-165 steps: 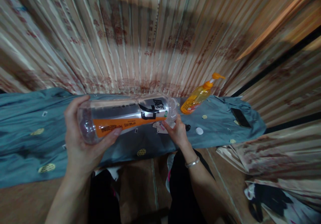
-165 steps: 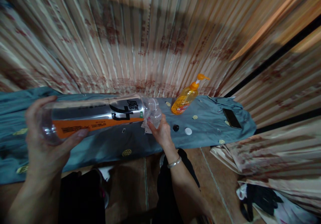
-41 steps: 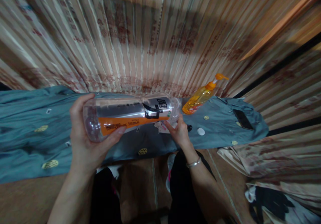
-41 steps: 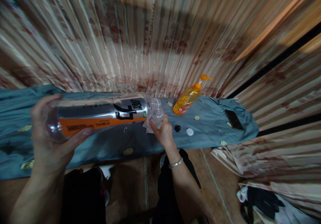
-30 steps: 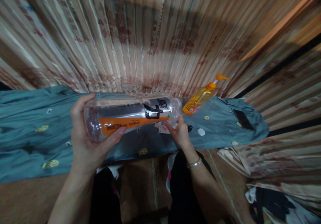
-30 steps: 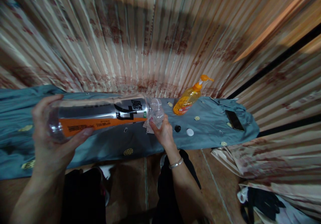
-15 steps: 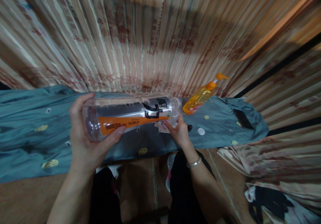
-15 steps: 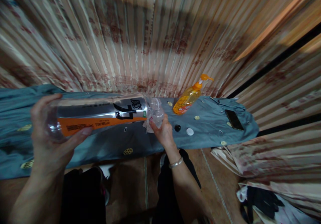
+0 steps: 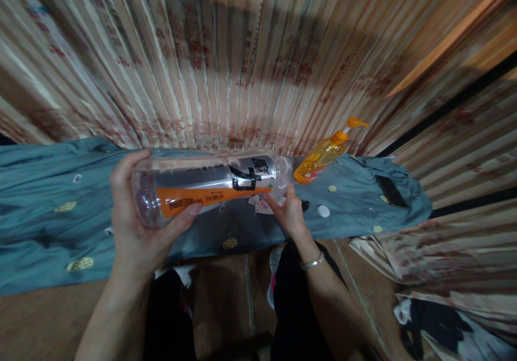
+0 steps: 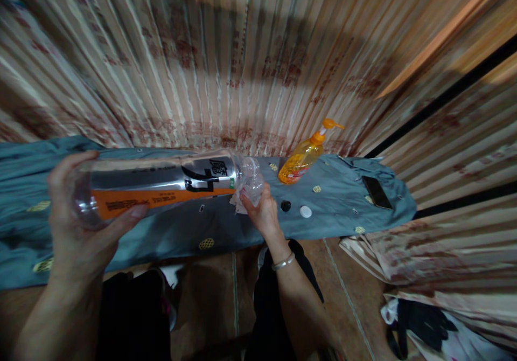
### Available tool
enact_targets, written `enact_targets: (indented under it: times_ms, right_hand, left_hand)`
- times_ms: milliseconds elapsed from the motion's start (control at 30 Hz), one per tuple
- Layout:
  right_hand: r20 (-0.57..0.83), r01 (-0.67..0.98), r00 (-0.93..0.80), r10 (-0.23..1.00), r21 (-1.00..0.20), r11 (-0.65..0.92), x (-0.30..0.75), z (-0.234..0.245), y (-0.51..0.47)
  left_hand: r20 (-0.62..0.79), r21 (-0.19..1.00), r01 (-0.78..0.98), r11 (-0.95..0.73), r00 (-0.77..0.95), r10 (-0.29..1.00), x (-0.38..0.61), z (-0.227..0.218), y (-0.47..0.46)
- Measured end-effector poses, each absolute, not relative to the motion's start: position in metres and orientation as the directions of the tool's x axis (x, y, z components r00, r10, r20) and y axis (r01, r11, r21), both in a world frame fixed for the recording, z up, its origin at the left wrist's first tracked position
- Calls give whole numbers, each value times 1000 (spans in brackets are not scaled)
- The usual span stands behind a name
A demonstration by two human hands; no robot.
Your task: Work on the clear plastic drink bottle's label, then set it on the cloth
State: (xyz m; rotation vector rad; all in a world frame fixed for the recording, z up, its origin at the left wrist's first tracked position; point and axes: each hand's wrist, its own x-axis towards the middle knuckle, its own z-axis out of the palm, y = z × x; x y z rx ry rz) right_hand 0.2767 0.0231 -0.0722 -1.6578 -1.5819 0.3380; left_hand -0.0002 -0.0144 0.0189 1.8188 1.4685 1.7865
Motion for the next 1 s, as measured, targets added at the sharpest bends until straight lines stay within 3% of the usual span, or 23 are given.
enact_targets:
  times_ms: [1000]
  right_hand:
    - [337, 679, 181, 924, -723, 131, 277, -74, 23]
  left_hand:
    - [642, 724, 498, -478, -232, 731, 0, 19, -15]
